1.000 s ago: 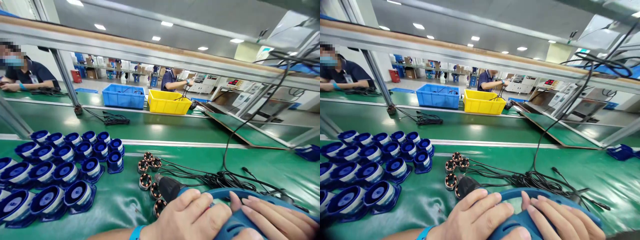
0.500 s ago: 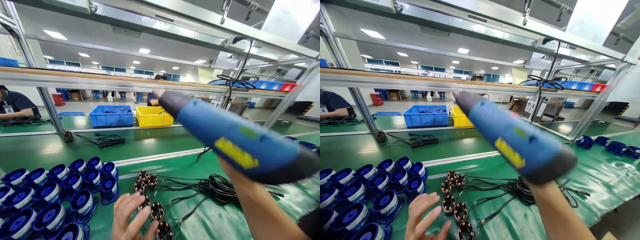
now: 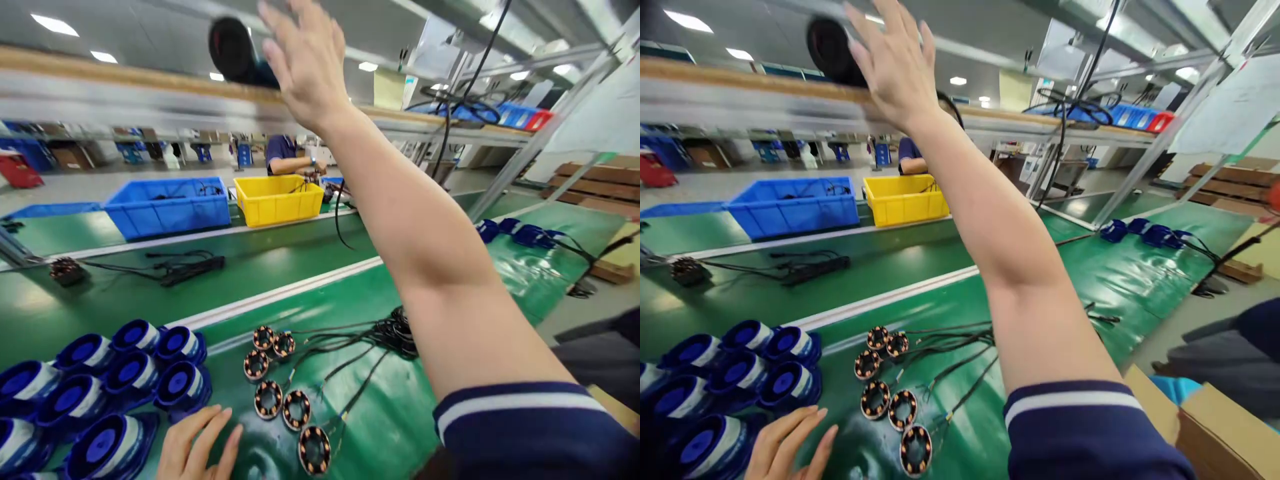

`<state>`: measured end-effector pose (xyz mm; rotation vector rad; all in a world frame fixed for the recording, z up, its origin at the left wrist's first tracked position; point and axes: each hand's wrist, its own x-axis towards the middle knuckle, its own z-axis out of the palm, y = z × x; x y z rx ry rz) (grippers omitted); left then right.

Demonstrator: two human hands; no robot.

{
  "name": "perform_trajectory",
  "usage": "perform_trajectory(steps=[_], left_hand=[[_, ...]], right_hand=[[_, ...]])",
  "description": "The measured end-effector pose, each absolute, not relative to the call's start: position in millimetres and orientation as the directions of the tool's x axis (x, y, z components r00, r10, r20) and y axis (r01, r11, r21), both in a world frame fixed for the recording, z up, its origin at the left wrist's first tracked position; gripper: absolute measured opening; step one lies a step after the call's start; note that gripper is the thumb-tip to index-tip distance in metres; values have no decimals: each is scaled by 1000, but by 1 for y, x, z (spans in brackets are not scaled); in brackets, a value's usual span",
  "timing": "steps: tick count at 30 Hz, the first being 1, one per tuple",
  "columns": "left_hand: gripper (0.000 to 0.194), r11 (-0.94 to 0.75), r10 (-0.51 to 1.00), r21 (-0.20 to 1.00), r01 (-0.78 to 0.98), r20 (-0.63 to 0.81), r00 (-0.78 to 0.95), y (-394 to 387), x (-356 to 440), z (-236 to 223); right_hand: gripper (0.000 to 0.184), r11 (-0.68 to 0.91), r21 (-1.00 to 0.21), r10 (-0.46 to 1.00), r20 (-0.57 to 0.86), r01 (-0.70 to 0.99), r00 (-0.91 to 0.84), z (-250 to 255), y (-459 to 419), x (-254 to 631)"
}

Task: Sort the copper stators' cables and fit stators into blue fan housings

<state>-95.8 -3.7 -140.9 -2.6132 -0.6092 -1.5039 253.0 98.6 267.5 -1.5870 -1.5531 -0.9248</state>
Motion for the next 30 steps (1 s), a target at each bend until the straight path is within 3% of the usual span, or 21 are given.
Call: perform_trajectory(steps=[2, 3, 5, 7, 10, 12, 15, 19, 20, 22, 26, 30], left_hand=[[15, -955, 262, 129, 267, 788, 558, -12, -90, -137], [12, -966, 251, 154, 209, 758, 602, -17, -84, -136], [10, -968, 236, 225, 108, 684, 690, -30, -69, -134], [13, -964, 218, 255, 76, 594, 774, -44, -54, -134], [29, -975, 198, 185, 122, 475, 857, -59, -36, -136], [33, -980, 187, 144, 138, 422, 887, -62, -31, -138], [29, -982, 169, 142, 125, 357, 919, -62, -31, -140], [26, -982, 136, 162, 93, 278, 951, -63, -39, -138], [26, -982, 135, 161, 95, 260, 956, -64, -41, -136], [27, -982, 134, 159, 98, 228, 964, -68, -43, -128], [26, -974, 160, 199, 108, 270, 949, -65, -40, -107], [21, -943, 332, 141, 301, 433, 838, -46, -31, -104]], right_hand=[[32, 297, 105, 387, 895, 949, -221, 204, 63, 248], [33, 474, 75, 408, 864, 877, -294, 166, 40, 245], [32, 631, -237, 620, 726, 738, -297, 88, -9, 240], [28, 548, -588, 826, 495, 595, -271, 15, -51, 239], [25, 338, -840, 940, 282, 424, -189, -64, -85, 243], [27, 275, -892, 956, 215, 359, -200, -94, -92, 247], [32, 253, -882, 942, 131, 399, -309, -115, -95, 249], [43, -4, -945, 870, -165, 328, -465, -124, -100, 253], [42, -23, -952, 845, -181, 305, -504, -124, -102, 253], [34, 100, -947, 870, -65, 304, -489, -119, -105, 254], [21, 386, -833, 922, 350, 396, -162, -106, -99, 249], [21, 483, -758, 873, 455, 438, -177, -107, -81, 235]])
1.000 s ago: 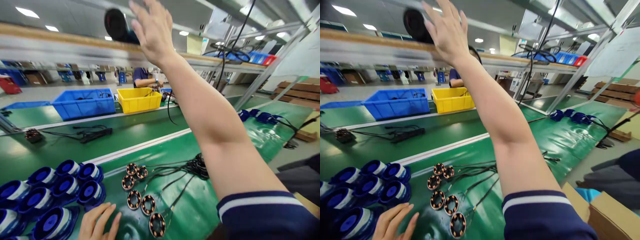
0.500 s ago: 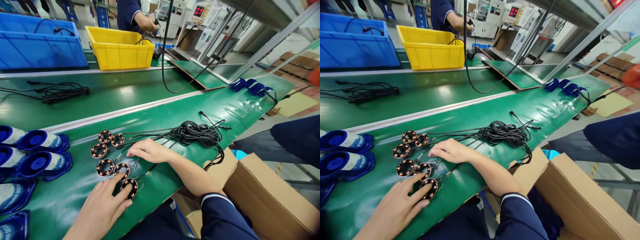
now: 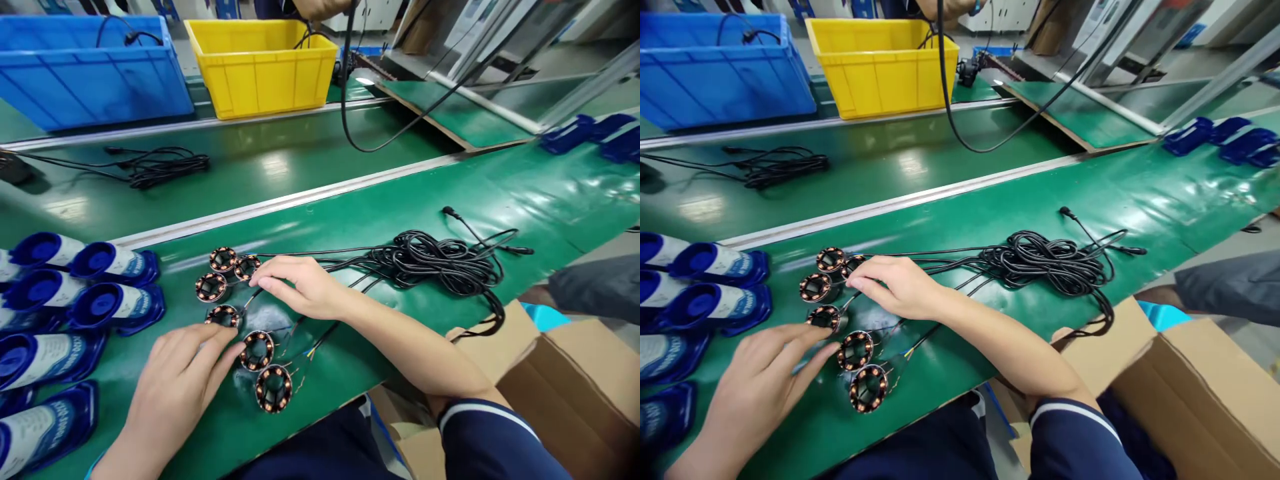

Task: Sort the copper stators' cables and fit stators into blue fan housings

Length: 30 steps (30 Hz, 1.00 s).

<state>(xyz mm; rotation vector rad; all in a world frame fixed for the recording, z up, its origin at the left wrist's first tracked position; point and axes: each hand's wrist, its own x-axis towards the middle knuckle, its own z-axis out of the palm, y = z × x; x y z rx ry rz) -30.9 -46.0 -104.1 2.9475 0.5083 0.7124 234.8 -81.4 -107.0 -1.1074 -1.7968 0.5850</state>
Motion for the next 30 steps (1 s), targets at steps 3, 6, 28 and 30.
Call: perform_trajectory(steps=[3, 6, 28, 30], left_hand=[[21, -927, 374, 162, 337, 417, 828, -35, -31, -115], [22, -918, 394, 215, 333, 401, 827, -33, -37, -125], [27, -884, 463, 271, 381, 387, 798, 2, -49, -119], [27, -897, 439, 230, 377, 364, 821, 15, -41, -124]], right_hand=[[23, 498, -735, 867, 416, 460, -274, -115, -73, 224], [22, 389, -803, 902, 233, 452, -363, -120, -73, 220], [16, 338, -782, 914, 406, 523, 18, -131, -90, 224], [19, 309, -772, 926, 377, 555, 9, -134, -89, 226]])
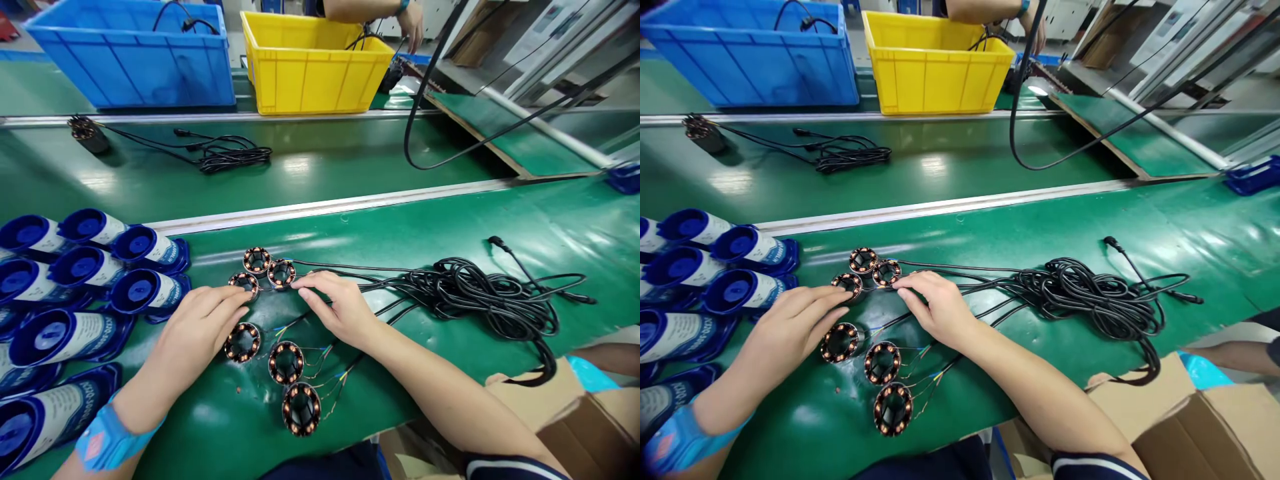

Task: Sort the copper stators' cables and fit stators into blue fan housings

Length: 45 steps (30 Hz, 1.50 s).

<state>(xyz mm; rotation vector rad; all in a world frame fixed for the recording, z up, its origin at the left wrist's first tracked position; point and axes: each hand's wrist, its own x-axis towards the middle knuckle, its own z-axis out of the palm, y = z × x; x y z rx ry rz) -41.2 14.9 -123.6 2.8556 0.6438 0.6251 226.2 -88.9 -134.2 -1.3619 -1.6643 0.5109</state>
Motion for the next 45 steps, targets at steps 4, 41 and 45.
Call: perform_trajectory(steps=[4, 41, 45], left_hand=[[27, -902, 410, 279, 329, 321, 853, 29, -38, -129], [20, -935, 208, 336, 116, 252, 945, 59, 28, -120], [36, -927, 95, 374, -16, 277, 956, 65, 24, -115]], right_hand=[[24, 210, -836, 975, 216, 507, -47, -135, -82, 222], [21, 257, -760, 966, 174, 597, -193, -124, -67, 246], [17, 0, -910, 979, -84, 414, -183, -122, -70, 246]])
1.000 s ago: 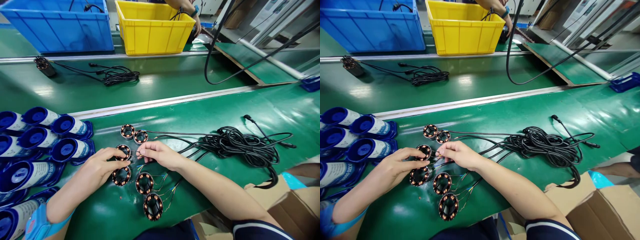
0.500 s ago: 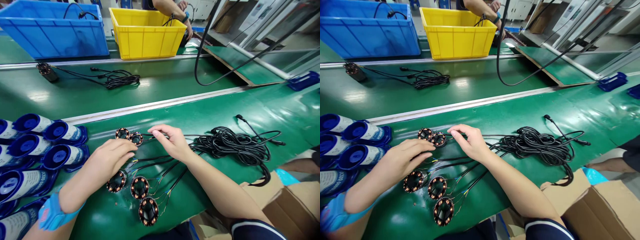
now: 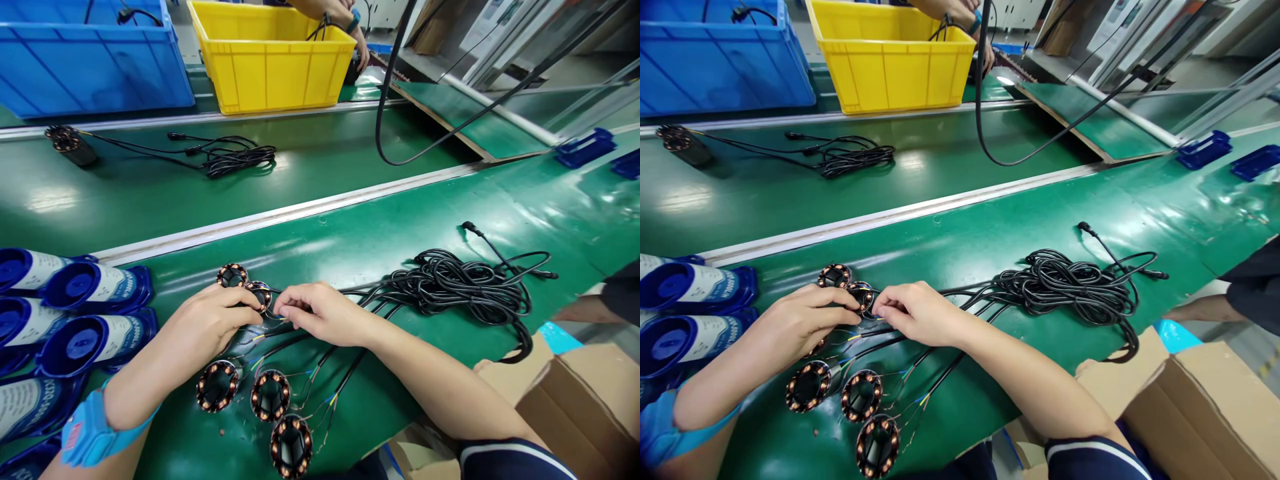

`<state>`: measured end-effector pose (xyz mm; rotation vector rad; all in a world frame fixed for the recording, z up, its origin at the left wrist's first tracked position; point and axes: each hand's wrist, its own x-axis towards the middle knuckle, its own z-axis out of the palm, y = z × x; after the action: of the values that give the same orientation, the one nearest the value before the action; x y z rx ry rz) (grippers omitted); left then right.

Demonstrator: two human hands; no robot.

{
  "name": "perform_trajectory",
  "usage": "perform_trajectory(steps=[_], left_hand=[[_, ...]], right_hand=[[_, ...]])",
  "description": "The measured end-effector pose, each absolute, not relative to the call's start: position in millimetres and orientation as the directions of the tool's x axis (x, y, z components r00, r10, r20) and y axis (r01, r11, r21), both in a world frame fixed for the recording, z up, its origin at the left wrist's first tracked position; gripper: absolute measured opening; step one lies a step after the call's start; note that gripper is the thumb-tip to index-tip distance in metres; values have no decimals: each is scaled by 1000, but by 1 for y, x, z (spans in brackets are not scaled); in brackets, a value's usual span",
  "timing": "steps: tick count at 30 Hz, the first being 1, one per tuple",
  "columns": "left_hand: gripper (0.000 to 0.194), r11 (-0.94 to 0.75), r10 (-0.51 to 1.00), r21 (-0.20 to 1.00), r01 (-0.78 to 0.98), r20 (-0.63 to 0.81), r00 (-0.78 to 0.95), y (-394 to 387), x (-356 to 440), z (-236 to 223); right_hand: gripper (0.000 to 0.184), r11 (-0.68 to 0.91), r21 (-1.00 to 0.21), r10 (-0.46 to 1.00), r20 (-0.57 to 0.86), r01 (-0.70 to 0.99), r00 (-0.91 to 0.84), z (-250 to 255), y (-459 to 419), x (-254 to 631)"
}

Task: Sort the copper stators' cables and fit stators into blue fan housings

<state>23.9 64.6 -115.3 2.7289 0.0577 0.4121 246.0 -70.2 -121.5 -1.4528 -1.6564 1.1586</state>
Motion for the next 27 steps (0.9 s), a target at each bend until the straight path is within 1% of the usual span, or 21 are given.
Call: perform_trajectory(steps=[2, 3, 5, 7, 9, 11, 13, 15, 16, 19, 21, 24, 27], left_hand=[[40, -930, 84, 367, -33, 297, 951, 66, 24, -113], [42, -935, 77, 353, -36, 302, 950, 67, 24, -111], [44, -944, 53, 325, -52, 305, 951, 67, 25, -108], [46, -947, 42, 317, -54, 288, 957, 67, 24, -105], [48, -948, 52, 318, -30, 244, 968, 66, 23, -103], [52, -951, 78, 309, 14, 197, 977, 64, 21, -104], [54, -954, 101, 294, 49, 162, 982, 62, 19, -107], [53, -957, 120, 281, 78, 137, 983, 59, 16, -110], [52, -957, 129, 275, 90, 130, 983, 58, 15, -111], [47, -958, 142, 268, 98, 150, 978, 56, 15, -112], [44, -960, 113, 272, 62, 175, 978, 57, 17, -111], [43, -968, 85, 248, 31, 210, 974, 58, 20, -107], [45, -973, 113, 221, 65, 210, 971, 58, 18, -106]], right_hand=[[17, -113, -945, 958, -185, 306, -220, -125, -70, 247], [18, -137, -956, 946, -204, 260, -251, -127, -69, 246], [19, -159, -976, 942, -194, 146, -274, -134, -67, 245], [20, -188, -982, 961, -179, -22, -210, -141, -66, 242], [25, -205, -964, 977, -191, -167, -95, -146, -64, 238], [31, -203, -947, 978, -208, -250, -6, -150, -64, 234], [36, -195, -933, 976, -215, -303, 32, -152, -64, 231], [39, -171, -934, 979, -196, -315, 48, -153, -63, 230], [39, -156, -944, 983, -178, -292, 51, -153, -63, 230], [36, -118, -980, 992, -123, -158, 22, -152, -62, 230], [37, -114, -987, 992, -119, -113, 35, -152, -60, 229], [40, -125, -977, 979, -150, -173, 137, -155, -59, 226], [42, -144, -968, 971, -178, -206, 157, -157, -61, 226]])
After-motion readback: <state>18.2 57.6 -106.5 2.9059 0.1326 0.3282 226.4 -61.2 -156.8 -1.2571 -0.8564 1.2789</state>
